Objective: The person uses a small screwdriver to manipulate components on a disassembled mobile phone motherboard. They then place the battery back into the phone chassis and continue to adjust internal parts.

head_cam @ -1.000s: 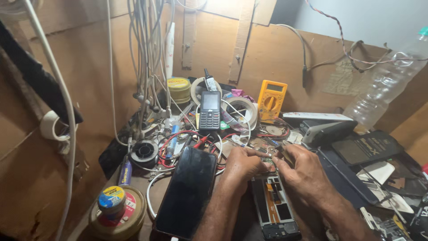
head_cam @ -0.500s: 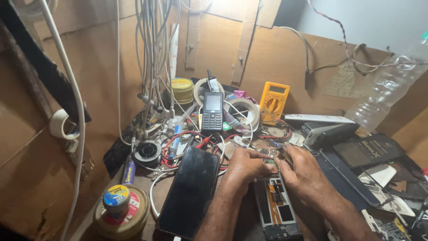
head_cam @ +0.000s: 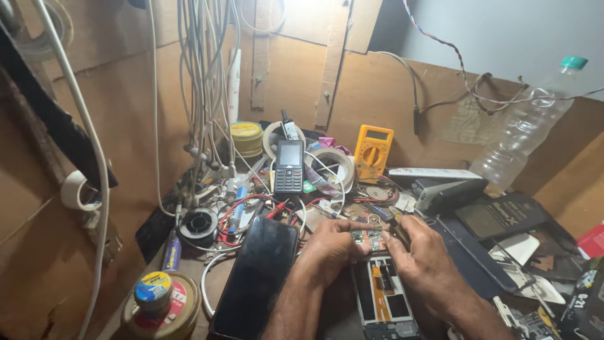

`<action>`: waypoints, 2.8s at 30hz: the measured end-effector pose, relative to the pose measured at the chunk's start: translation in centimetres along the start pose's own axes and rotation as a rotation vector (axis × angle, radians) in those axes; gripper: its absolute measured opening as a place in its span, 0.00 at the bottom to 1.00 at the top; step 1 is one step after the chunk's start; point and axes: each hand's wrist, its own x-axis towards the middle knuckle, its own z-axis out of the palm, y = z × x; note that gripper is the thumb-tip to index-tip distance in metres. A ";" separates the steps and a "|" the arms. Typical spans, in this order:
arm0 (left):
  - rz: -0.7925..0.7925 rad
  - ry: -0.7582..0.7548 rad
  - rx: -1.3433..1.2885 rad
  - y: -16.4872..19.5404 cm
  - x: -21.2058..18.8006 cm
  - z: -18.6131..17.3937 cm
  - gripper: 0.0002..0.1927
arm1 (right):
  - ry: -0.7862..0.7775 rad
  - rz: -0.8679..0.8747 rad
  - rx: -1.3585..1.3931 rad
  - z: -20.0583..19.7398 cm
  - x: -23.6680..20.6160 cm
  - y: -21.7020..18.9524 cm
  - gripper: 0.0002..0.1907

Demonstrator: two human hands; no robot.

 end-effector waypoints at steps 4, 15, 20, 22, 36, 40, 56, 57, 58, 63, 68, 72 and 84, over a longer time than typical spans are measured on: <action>0.043 -0.016 0.013 0.0 -0.1 -0.1 0.20 | -0.005 -0.053 0.015 0.1 0.3 0.0 0.13; 0.060 -0.011 0.032 -1.3 1.3 -0.7 0.22 | -0.077 -0.243 -0.108 1.1 2.3 0.5 0.09; 0.085 -0.037 0.011 -1.9 1.9 -1.0 0.23 | -0.134 -0.220 -0.165 1.2 2.6 0.6 0.08; 0.082 -0.026 0.033 -2.0 2.0 -0.9 0.22 | -0.141 -0.206 -0.172 1.2 2.6 0.7 0.07; 0.097 -0.002 0.106 -2.6 2.6 -0.9 0.07 | -0.165 -0.233 -0.298 1.6 2.6 0.0 0.11; 0.146 -0.034 0.111 -2.7 2.6 -1.0 0.06 | -0.169 -0.294 -0.427 2.0 2.6 -0.6 0.10; 0.148 -0.013 0.135 -2.7 2.8 -1.1 0.07 | -0.175 -0.238 -0.391 2.4 2.5 -0.7 0.09; 0.152 -0.009 0.141 -2.8 2.9 -1.1 0.07 | -0.182 -0.230 -0.386 2.4 2.5 -0.5 0.09; 0.148 -0.001 0.177 -2.8 2.9 -1.2 0.07 | -0.177 -0.226 -0.378 2.4 2.5 -0.4 0.09; 0.106 -0.064 0.089 -2.6 2.7 -1.2 0.11 | -0.140 -0.209 -0.252 2.3 2.5 0.4 0.08; 0.053 0.008 0.055 -2.1 2.2 -0.6 0.18 | -0.020 -0.047 -0.121 0.9 1.9 0.9 0.11; 0.054 0.058 0.073 -1.7 1.7 -0.3 0.22 | 0.023 0.046 -0.097 0.3 0.8 1.2 0.13; 0.002 -0.005 -0.020 -0.8 1.5 -0.7 0.15 | -0.023 0.074 -0.134 0.7 0.0 3.3 0.18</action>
